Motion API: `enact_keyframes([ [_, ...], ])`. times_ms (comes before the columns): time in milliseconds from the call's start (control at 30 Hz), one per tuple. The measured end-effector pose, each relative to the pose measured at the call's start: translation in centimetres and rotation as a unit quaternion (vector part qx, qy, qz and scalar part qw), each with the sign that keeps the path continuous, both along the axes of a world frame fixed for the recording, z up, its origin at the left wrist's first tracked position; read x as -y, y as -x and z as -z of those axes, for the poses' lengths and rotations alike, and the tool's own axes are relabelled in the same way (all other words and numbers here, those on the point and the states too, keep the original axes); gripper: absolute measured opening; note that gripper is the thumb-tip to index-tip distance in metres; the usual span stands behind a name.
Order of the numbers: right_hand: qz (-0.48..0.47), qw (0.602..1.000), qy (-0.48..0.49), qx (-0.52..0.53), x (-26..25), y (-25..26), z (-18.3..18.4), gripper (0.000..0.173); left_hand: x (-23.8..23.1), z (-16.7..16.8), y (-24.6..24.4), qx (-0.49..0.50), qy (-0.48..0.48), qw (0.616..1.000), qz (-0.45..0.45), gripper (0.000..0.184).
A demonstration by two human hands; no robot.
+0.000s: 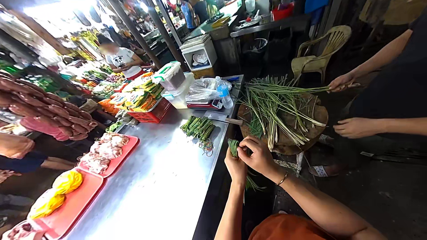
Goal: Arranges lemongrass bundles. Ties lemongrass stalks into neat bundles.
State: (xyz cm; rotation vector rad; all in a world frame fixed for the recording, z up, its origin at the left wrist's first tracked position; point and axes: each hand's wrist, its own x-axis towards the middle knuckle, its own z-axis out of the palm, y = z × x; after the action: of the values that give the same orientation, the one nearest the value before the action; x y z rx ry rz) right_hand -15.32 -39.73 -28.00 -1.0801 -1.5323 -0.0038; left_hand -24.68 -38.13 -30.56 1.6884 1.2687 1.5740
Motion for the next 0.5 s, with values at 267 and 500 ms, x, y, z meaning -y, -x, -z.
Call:
enact_keyframes([
  [267, -0.039, 0.986, 0.123, -0.11, -0.9, -0.3, 0.5, 0.014, -0.3, 1.2, 0.5, -0.081, 0.05, 0.995, 0.004, 0.02],
  [500, -0.188, 0.925, 0.242, -0.225, -1.3, -2.3, 0.8, 0.02, -1.4, 1.3, 1.7, 0.04, 0.099, 0.991, 0.078, 0.014],
])
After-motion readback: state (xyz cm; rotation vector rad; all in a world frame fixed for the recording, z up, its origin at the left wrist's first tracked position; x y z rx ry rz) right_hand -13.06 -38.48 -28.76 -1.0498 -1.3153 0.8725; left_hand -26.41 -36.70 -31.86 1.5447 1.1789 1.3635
